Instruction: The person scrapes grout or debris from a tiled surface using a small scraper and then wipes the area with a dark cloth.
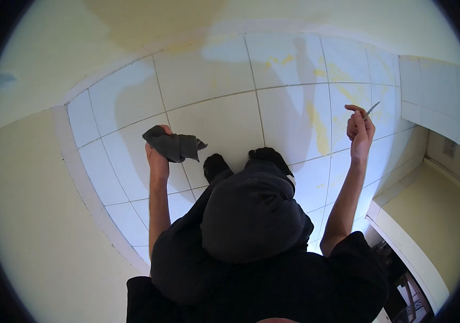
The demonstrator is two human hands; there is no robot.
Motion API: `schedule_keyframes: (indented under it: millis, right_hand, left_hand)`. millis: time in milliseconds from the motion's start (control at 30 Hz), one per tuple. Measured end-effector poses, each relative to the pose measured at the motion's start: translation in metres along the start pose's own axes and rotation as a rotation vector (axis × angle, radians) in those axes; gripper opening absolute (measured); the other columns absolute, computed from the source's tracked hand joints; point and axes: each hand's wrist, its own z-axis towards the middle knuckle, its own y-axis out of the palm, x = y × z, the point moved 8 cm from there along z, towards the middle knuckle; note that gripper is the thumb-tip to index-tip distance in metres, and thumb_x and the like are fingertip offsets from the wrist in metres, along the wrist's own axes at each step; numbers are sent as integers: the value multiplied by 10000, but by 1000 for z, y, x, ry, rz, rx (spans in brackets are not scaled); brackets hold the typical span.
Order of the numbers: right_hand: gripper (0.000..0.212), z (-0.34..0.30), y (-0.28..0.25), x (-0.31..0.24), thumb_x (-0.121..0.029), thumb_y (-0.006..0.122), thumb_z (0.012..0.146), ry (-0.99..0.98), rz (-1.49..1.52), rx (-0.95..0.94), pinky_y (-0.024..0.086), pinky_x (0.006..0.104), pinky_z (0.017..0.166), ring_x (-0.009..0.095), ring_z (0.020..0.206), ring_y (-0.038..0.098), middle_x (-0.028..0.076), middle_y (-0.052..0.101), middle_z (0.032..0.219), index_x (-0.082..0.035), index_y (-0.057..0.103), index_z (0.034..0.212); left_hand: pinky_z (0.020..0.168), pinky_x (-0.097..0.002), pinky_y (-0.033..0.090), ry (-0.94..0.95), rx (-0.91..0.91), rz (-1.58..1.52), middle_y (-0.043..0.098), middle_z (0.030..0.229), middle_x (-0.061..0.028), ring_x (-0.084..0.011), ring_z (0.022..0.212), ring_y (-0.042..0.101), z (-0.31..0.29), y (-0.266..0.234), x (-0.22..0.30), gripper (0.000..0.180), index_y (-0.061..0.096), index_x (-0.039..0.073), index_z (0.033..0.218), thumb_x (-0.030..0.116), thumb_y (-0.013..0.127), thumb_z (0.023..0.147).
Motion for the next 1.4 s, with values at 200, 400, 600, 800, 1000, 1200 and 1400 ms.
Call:
schedule_keyframes:
  millis: [200, 400, 600, 800, 1000, 1200, 1400]
  right_hand:
    - [301, -9, -31, 9, -238, 523, 1045, -10, 53, 318, 138, 219, 432, -6, 495, 211, -108, 297, 608, 26, 667, 1065]
    - [242, -26, 26, 98, -230, 496, 1012, 379, 303, 189, 191, 247, 393, 23, 436, 254, -99, 322, 559, -49, 653, 1051]
    - [215, -61, 195, 106, -220, 665, 912, 181, -416, -725, 521, 413, 723, 293, 781, 691, 197, 715, 844, -40, 719, 1018]
    - [223, -48, 234, 102, -199, 655, 837, -165, -790, -1037, 534, 499, 750, 396, 845, 667, 193, 700, 865, -117, 697, 1040]
    - [305, -31, 285, 64, -209, 681, 786, -515, -813, -1177, 534, 504, 699, 369, 771, 677, 137, 694, 793, -159, 679, 1087]
    - [205, -44, 308, 19, -167, 640, 838, -513, -245, -1309, 468, 388, 574, 271, 596, 613, 74, 640, 677, -122, 685, 1032]
    - [197, -52, 319, 38, -117, 518, 925, 283, 94, -1361, 401, 282, 551, 106, 584, 489, 19, 544, 645, 17, 662, 910]
  left_hand:
    - [706, -226, 454, 20, -13, -36, 570, 868, 8, -75, 779, 550, -2, -5, 5, 161, 590, 74, 974, 214, 512, 973]
    - [699, -229, 458, -16, -60, 5, 578, 847, 9, -79, 776, 564, -9, 14, 7, 160, 594, 70, 977, 206, 511, 965]
    - [690, -239, 466, -79, 109, -101, 587, 833, 13, -80, 770, 576, -34, 0, -31, 146, 601, 82, 991, 213, 535, 986]
    - [684, -242, 465, -148, 273, -175, 579, 828, 12, -82, 756, 563, -63, -16, -73, 148, 594, 81, 1018, 217, 541, 996]
    - [692, -273, 512, -132, 284, -168, 585, 857, -11, -119, 776, 607, -71, -18, -75, 150, 568, 92, 1035, 235, 543, 1000]
    - [787, -313, 544, -216, 394, -186, 667, 958, -55, -159, 888, 661, -39, -11, -70, 231, 613, 69, 1112, 241, 505, 1002]
    - [875, -356, 544, -367, 62, -215, 646, 1151, -119, -210, 1046, 635, -12, 74, -116, 367, 534, 24, 1301, 212, 394, 1019]
